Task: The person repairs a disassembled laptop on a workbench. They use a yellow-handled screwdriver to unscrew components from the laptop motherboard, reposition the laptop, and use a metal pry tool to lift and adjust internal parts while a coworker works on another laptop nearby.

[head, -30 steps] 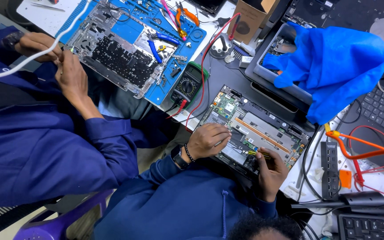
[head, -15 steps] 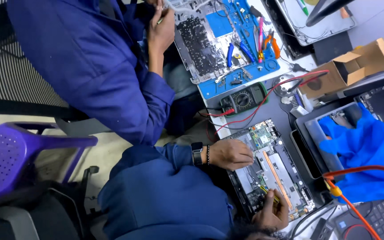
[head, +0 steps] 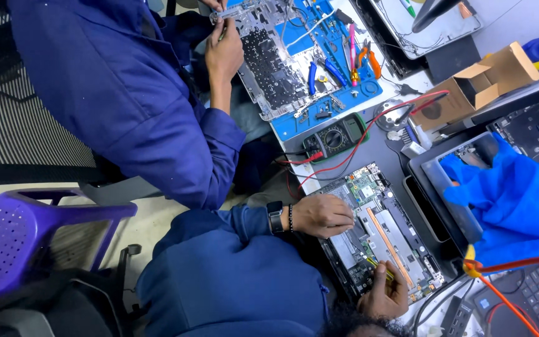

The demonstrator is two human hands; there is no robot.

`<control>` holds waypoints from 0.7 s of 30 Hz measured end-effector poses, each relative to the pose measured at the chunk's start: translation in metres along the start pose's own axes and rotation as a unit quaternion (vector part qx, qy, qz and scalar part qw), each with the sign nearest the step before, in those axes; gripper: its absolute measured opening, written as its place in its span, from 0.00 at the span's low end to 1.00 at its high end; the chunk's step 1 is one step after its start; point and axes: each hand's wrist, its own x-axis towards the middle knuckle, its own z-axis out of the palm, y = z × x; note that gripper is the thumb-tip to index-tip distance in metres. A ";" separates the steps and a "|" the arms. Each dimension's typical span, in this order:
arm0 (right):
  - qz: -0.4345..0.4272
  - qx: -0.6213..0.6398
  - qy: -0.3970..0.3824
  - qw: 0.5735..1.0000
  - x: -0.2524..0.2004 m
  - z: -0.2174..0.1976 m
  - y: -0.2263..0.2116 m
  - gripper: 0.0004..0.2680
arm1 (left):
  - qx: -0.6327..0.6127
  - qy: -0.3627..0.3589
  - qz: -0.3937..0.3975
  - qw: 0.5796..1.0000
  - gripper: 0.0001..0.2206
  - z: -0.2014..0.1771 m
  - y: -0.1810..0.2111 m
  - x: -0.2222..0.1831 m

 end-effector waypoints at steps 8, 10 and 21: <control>-0.002 0.006 0.021 1.000 -0.001 -0.001 0.004 0.09 | 0.021 -0.005 0.003 1.000 0.07 -0.001 0.001 0.002; -0.008 -0.003 0.000 1.000 -0.001 0.002 -0.003 0.07 | 0.027 -0.001 -0.001 1.000 0.07 -0.001 0.002 0.002; 0.003 0.005 0.027 1.000 0.000 0.001 0.002 0.09 | 0.028 -0.010 0.001 1.000 0.07 -0.003 0.001 0.002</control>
